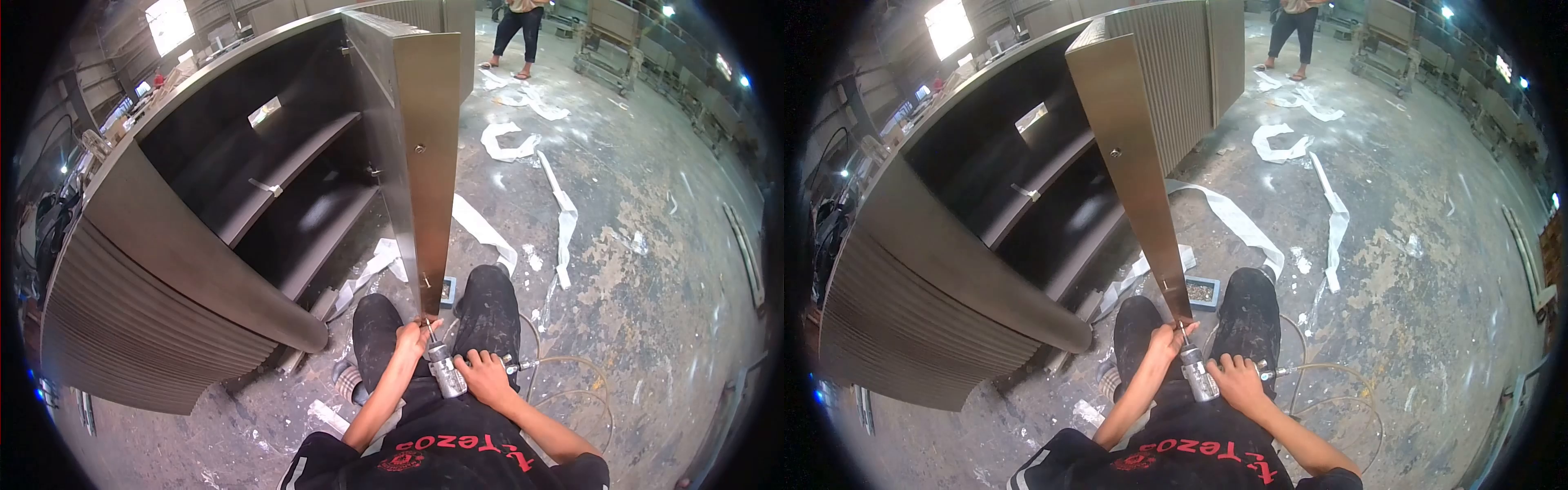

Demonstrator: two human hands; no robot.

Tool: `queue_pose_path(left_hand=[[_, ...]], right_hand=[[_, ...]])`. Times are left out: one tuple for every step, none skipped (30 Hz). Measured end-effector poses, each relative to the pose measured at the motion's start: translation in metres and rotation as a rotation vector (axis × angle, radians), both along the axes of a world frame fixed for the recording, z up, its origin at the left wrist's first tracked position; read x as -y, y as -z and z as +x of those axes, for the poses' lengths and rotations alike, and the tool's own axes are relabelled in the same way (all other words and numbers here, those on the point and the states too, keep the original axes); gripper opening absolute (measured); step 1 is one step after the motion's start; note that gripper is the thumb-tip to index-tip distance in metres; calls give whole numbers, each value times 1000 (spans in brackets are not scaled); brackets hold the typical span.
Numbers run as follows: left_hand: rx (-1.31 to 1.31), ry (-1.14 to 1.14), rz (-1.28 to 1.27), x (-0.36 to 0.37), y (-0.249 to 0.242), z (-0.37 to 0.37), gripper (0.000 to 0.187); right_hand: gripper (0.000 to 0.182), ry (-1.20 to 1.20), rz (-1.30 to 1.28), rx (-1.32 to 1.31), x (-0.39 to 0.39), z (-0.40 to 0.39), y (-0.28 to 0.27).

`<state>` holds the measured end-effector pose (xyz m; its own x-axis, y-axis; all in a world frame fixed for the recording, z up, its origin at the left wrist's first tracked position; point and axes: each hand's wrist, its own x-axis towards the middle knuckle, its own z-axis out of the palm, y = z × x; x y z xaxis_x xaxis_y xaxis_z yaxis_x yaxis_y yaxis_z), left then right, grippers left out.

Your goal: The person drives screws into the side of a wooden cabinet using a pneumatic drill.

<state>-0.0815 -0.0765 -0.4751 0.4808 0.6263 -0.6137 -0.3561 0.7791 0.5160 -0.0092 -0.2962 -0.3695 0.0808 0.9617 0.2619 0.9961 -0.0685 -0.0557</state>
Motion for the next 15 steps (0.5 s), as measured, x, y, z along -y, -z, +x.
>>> queue_pose_path(left_hand=[[13, 9, 5, 0, 0, 0, 29], [-5, -2, -13, 2, 0, -2, 29], [-21, -12, -30, 3, -6, -2, 28], [-32, -24, -44, 3, -12, 0, 28], [-32, -30, -45, 1, -11, 0, 27], [-34, -36, -46, 0, -4, 0, 27], [-35, -42, -46, 0, -2, -1, 26], [-29, -39, -41, 1, 0, -1, 25], [-22, -34, -34, 2, -3, -2, 25], [-14, -29, -29, 3, -4, -1, 24], [-6, -25, -17, 3, -6, -1, 24], [0, -19, -5, 3, -5, -1, 24], [3, -10, 5, 5, -4, -1, 24], [-24, -77, -50, 5, -2, 2, 25], [-28, -79, -51, 5, -1, 3, 24]], right_hand=[[27, -3, 9, -13, 1, 1, 1], [28, -5, 17, -27, 2, 1, 1], [30, 10, 17, -60, 5, 0, -1], [31, 23, 18, -88, 8, 0, -5], [33, 35, 19, -117, 12, -1, -9], [43, 56, -6, -168, 19, 0, -12], [47, 92, 12, -197, 26, -1, -15], [51, 128, 33, -223, 33, -1, -19], [54, 166, 56, -248, 39, -1, -22], [59, 207, 73, -254, 44, 0, -27], [58, 213, 115, -267, 47, 2, -34], [57, 222, 158, -282, 48, 4, -46], [56, 233, 199, -299, 48, 5, -61], [51, 207, 265, -300, 44, 7, -81], [49, 189, 313, -335, 40, 8, -102]])
